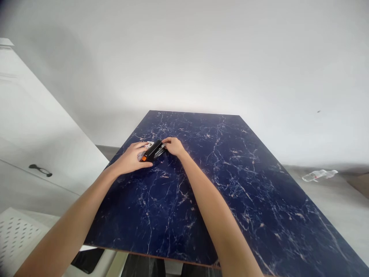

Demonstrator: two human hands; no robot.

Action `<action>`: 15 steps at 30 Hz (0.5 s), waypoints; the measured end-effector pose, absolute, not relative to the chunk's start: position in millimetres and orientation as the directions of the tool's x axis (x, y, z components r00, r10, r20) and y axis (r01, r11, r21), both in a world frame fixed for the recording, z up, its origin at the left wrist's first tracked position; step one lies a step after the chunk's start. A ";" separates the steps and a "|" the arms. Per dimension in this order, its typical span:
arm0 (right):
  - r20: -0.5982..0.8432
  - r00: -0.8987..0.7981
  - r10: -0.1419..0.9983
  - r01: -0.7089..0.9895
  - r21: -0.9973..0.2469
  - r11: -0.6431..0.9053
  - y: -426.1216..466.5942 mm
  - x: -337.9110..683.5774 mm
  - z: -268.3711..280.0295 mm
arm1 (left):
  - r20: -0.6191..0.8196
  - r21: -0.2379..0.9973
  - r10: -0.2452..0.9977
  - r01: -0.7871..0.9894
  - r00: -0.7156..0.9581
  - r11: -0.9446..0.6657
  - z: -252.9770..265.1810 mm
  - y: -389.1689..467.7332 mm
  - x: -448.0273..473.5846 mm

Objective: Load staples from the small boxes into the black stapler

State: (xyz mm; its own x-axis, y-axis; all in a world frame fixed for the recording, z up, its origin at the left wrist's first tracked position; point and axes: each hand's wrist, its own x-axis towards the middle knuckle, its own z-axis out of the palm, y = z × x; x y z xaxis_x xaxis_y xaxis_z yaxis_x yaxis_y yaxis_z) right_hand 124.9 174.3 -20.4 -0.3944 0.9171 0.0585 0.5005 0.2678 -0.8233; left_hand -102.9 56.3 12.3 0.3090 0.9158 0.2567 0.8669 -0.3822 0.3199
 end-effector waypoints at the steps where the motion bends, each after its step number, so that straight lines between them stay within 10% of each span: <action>1: 0.052 -0.398 0.916 0.512 -0.816 0.269 175.1 131.2 -18.1 | 0.282 0.285 0.908 0.877 0.309 -0.387 12.1 56.6 -100.6; 6: 0.076 -0.550 0.832 0.542 -0.725 0.425 168.9 154.5 1.7 | 0.330 0.250 0.896 0.888 0.296 -0.386 10.1 62.7 -107.0; 11: 0.164 -0.696 0.699 0.637 -0.307 0.707 153.9 144.6 11.8 | 0.313 0.268 0.903 0.885 0.294 -0.381 7.0 64.7 -113.7; 15: 0.203 -0.667 0.717 0.648 -0.317 0.693 153.5 143.1 11.3 | 0.318 0.254 0.904 0.893 0.285 -0.371 7.0 63.8 -111.8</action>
